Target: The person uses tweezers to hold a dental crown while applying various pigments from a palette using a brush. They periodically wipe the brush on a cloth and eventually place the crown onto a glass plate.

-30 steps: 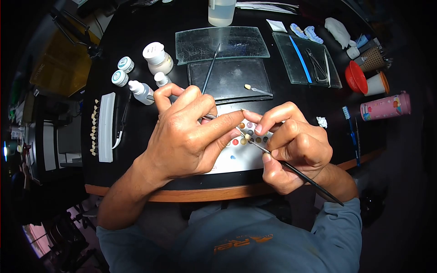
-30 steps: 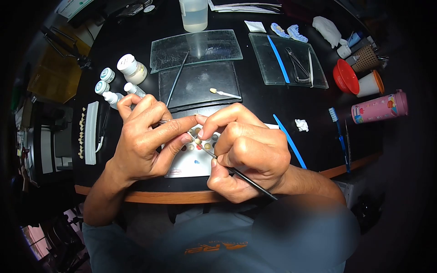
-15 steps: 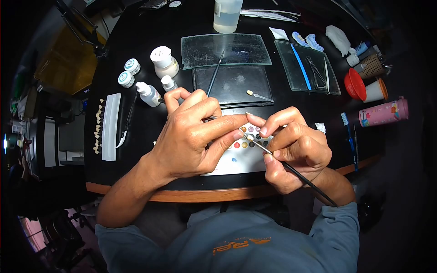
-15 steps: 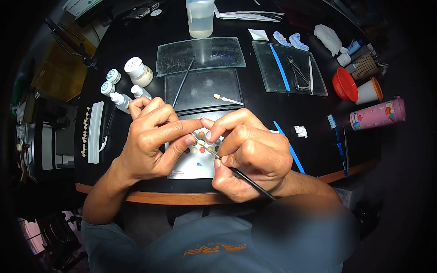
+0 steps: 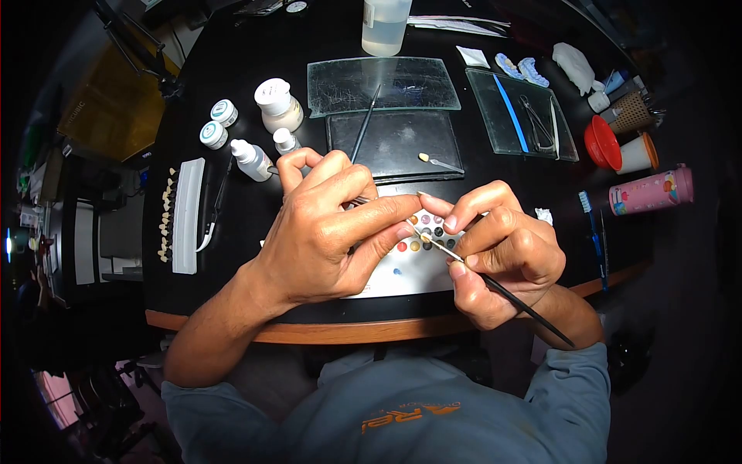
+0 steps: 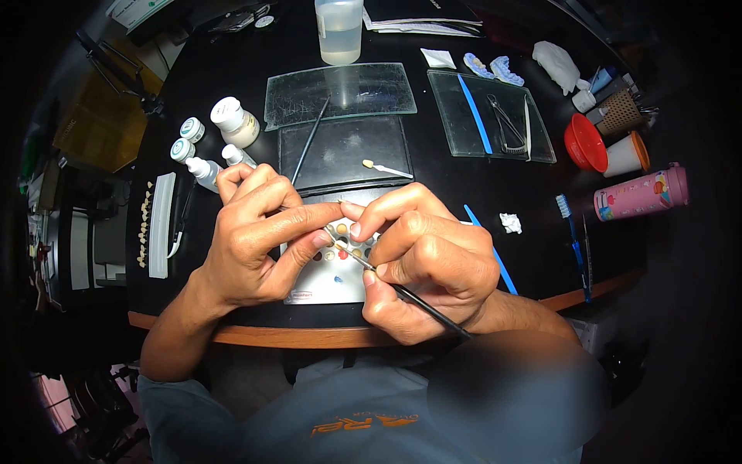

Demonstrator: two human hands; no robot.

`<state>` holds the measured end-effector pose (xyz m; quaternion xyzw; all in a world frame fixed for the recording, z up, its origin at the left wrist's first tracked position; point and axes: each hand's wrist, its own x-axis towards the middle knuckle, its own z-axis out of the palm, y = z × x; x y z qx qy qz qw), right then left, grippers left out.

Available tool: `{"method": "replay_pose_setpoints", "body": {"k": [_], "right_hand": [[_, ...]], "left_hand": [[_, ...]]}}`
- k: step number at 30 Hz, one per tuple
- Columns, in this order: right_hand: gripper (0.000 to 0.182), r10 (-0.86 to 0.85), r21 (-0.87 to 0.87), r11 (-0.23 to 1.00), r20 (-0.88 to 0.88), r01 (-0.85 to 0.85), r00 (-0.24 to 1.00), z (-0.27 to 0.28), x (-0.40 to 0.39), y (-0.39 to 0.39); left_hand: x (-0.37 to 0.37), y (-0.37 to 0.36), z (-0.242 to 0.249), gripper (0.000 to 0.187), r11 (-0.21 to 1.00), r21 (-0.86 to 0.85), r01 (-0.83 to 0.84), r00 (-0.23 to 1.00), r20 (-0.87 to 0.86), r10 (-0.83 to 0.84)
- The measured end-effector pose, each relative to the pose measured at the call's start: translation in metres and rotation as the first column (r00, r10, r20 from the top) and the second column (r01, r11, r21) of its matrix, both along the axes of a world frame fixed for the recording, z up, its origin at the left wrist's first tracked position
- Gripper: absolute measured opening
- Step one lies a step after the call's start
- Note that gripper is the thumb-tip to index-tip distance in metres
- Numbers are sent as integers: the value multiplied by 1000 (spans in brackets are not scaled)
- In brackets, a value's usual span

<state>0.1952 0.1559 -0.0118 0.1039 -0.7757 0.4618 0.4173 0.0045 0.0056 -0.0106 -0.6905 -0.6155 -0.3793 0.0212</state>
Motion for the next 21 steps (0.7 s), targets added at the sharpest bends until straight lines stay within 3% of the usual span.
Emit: {"method": "replay_pose_setpoints", "body": {"k": [21], "right_hand": [[18,24,-108,994,-21,-26,999,-3,0,1]], "left_hand": [[-2,0,2,25,998,41,37,999,23,-38]]}}
